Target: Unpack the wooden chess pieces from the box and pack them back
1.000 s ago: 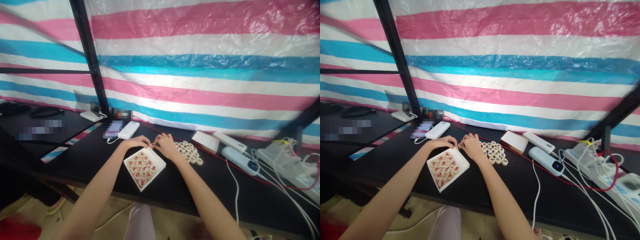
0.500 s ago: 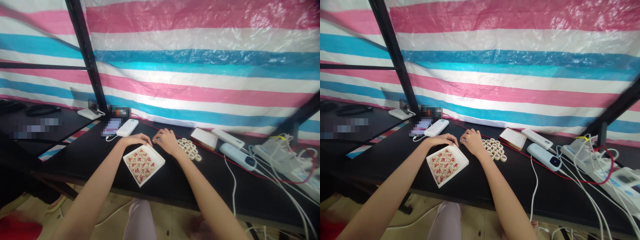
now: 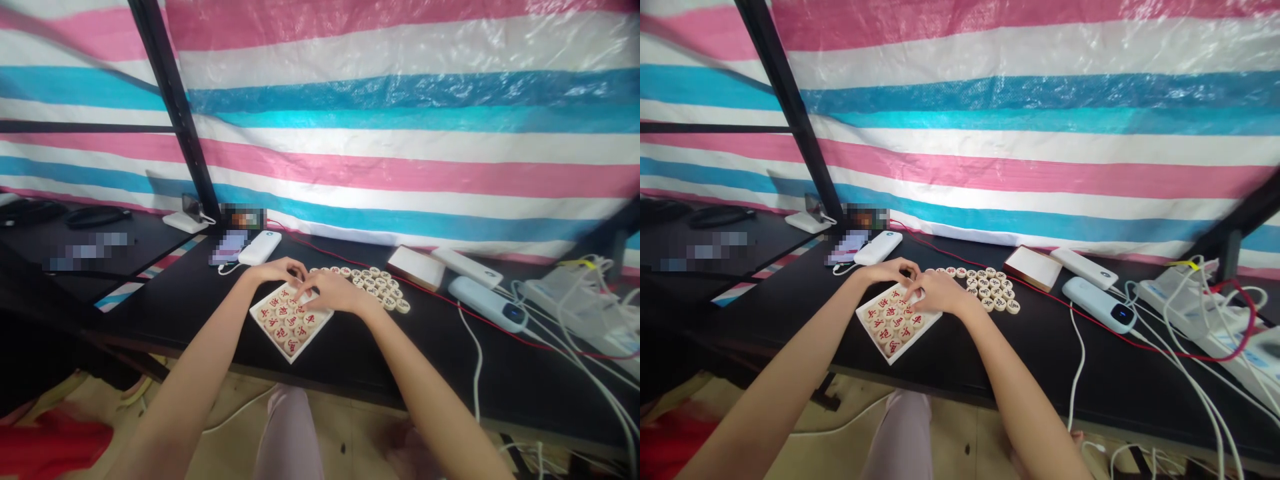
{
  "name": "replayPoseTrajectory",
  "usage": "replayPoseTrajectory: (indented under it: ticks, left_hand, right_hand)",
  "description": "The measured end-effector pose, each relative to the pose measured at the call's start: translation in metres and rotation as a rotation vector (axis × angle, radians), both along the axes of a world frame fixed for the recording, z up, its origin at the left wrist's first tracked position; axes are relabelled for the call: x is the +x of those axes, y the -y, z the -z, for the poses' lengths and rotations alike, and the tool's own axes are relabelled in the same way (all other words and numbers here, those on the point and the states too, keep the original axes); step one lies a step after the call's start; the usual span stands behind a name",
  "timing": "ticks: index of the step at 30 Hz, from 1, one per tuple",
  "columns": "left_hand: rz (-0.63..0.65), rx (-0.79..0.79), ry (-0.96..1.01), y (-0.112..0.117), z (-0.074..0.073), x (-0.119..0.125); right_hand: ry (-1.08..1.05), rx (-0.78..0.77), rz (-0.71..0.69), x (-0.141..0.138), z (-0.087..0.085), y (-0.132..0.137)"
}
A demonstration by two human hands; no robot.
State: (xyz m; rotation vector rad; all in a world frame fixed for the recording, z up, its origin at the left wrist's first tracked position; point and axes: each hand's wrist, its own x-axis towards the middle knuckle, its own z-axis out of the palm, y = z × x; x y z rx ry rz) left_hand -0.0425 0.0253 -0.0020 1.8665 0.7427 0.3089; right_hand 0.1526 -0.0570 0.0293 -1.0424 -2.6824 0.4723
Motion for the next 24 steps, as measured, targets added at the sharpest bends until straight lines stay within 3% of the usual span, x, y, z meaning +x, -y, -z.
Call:
replayPoseTrajectory:
  ticks: [8, 16, 24]
  left_hand:
    - [-0.014, 0.051, -0.067, 0.001, -0.004, 0.001]
    - [-0.043, 0.096, -0.112, -0.001, 0.000, 0.001]
    - [-0.028, 0.109, -0.113, 0.000, -0.001, 0.001]
  right_hand:
    - [0.158, 0.217, 0.182, -0.012, 0.004, 0.008]
    - [0.245, 0.259, 0.298, -0.028, 0.004, 0.014]
    - [0.159, 0.183, 0.268, -0.017, 0.006, 0.008]
